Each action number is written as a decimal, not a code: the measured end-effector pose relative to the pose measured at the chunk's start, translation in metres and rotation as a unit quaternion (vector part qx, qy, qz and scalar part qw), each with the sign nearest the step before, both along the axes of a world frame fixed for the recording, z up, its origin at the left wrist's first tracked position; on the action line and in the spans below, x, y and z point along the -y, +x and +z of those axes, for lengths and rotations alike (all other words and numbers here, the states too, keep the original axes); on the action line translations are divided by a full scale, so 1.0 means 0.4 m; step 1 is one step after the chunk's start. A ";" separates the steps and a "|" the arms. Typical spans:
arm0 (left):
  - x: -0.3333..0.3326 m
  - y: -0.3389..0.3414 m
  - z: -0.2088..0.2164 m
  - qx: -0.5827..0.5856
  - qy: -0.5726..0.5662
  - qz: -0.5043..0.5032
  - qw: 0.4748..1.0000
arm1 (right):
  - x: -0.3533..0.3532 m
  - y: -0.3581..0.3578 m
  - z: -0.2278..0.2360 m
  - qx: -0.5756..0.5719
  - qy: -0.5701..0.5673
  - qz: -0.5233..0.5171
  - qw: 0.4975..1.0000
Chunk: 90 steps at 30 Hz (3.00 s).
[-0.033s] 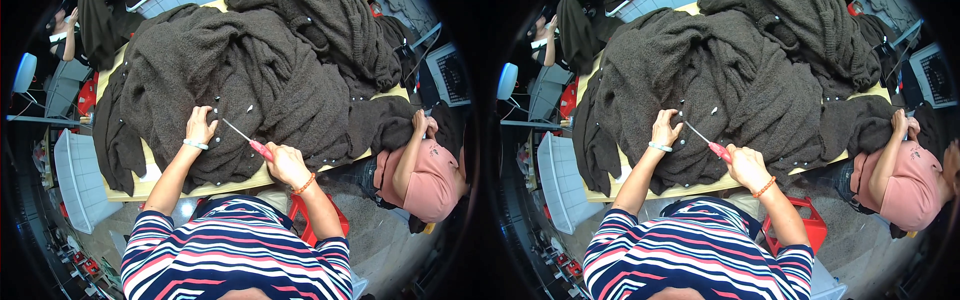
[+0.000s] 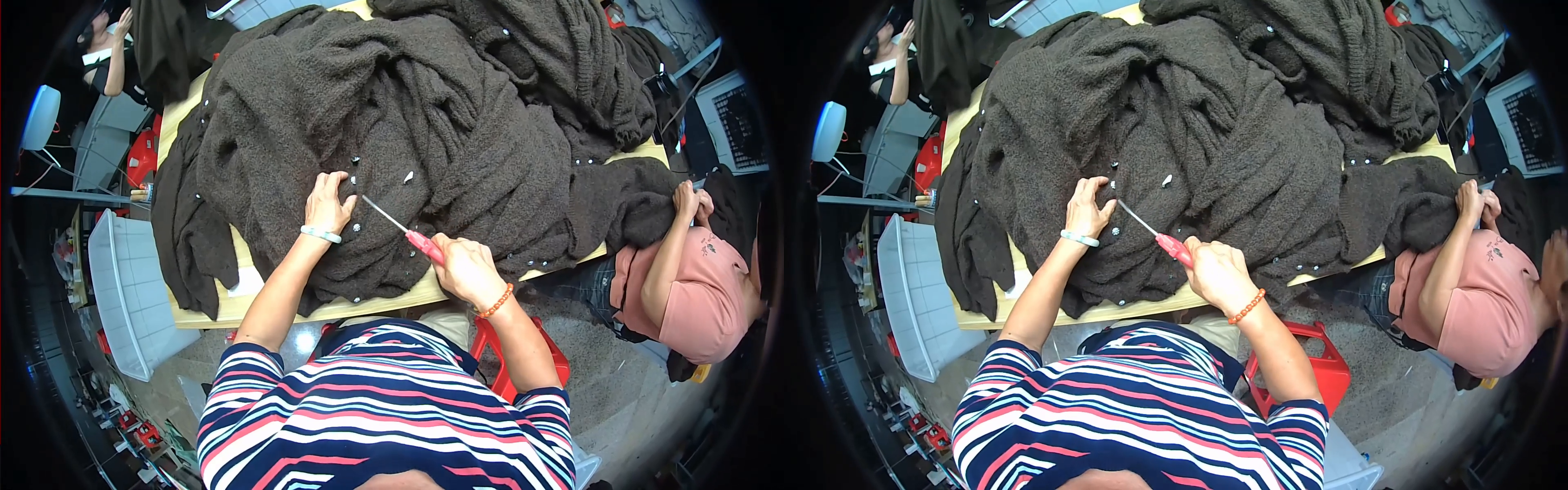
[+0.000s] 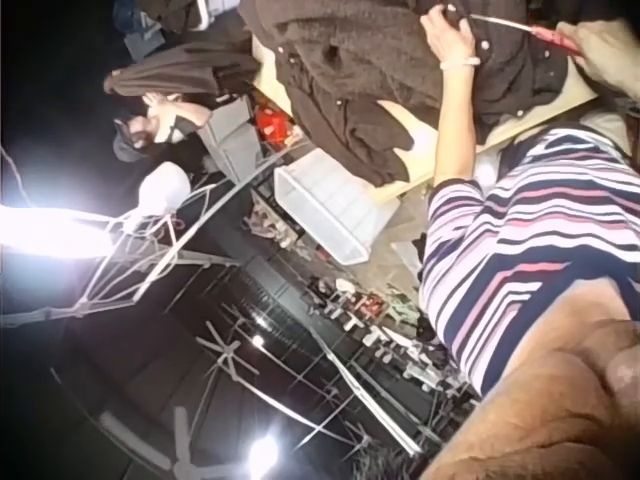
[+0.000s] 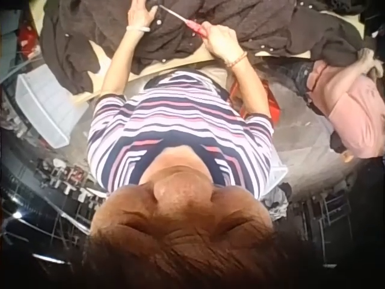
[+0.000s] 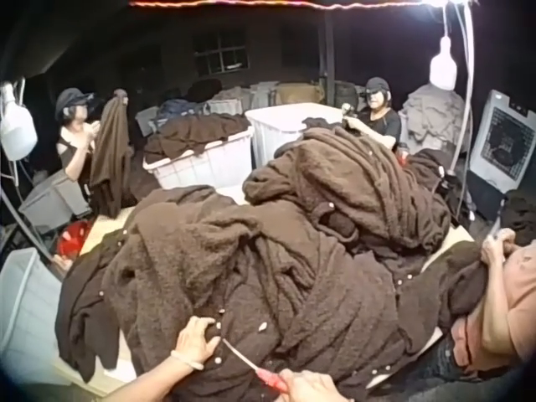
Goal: Trim loose threads from finished garments using scissors in a factory setting.
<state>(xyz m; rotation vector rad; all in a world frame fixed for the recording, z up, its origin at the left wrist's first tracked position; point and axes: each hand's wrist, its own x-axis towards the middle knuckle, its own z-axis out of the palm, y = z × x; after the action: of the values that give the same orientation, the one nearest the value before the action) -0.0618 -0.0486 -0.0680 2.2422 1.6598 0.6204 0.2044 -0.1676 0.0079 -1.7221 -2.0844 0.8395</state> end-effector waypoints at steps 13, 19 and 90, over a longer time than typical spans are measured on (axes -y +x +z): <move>-0.066 0.007 -0.107 0.431 -0.208 0.072 0.875 | -0.007 -0.040 0.003 0.041 -0.032 0.035 0.998; -0.054 -0.038 -0.147 0.508 -0.228 0.074 0.828 | -0.005 -0.036 0.034 0.016 -0.064 0.043 0.997; 0.205 -0.062 0.089 -0.060 0.170 -0.050 0.982 | 0.110 -0.026 0.080 0.042 -0.042 0.053 0.997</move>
<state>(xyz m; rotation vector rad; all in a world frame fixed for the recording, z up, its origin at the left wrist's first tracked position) -0.0865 -0.1306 -0.0326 2.6323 1.5813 0.8105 0.1938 -0.2118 0.0397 -1.7304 -2.2415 0.9124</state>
